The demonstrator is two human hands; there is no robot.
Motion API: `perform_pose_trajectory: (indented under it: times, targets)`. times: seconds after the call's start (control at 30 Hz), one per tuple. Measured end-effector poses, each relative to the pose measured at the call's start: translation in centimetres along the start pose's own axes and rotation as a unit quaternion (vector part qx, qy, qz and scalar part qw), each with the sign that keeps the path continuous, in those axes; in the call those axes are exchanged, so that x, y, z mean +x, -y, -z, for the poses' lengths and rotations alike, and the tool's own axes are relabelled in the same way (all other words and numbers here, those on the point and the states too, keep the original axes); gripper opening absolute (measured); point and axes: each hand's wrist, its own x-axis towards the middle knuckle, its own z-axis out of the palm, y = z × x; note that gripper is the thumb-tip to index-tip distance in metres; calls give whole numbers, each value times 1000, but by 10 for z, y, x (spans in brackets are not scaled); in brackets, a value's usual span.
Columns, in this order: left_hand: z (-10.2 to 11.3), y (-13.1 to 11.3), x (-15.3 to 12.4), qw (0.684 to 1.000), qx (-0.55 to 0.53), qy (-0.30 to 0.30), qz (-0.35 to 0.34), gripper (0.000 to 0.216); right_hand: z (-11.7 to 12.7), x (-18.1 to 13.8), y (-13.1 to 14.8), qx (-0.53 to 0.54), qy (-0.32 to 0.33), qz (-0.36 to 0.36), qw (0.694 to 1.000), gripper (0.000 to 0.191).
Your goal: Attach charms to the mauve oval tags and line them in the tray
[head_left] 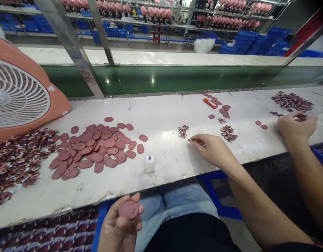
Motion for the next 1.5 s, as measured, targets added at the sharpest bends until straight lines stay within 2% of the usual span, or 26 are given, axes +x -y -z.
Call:
perform_pose_trajectory:
  times: [0.1, 0.17, 0.27, 0.33, 0.43, 0.53, 0.7, 1.0, 1.5]
  targets:
    - [-4, -1, -6, 998, 10, 8, 60, 40, 8, -22, 11, 113, 79, 21, 990, 35]
    - [-6, -1, -9, 994, 13, 39, 104, 42, 7, -39, 26, 190, 137, 35, 972, 40]
    - [-4, 2, -10, 979, 10, 105, 174, 45, 1, -60, 51, 318, 221, 54, 920, 22]
    - [-1, 4, -10, 970, 2, 143, 199, 46, -6, -68, 66, 358, 255, 94, 893, 13]
    - [4, 7, -12, 965, 0, 183, 188, 44, -15, -73, 81, 323, 263, 198, 887, 16]
    - [6, 8, -16, 963, 1, 205, 172, 41, -18, -73, 89, 272, 272, 249, 889, 19]
    - [9, 7, -20, 964, 11, 200, 172, 42, -16, -75, 93, 211, 287, 270, 895, 15]
    - [10, 8, -16, 963, 16, 198, 182, 42, -15, -73, 98, 164, 306, 290, 892, 10]
    - [15, 13, -16, 962, 4, 200, 185, 41, -16, -69, 101, 167, 324, 293, 884, 10]
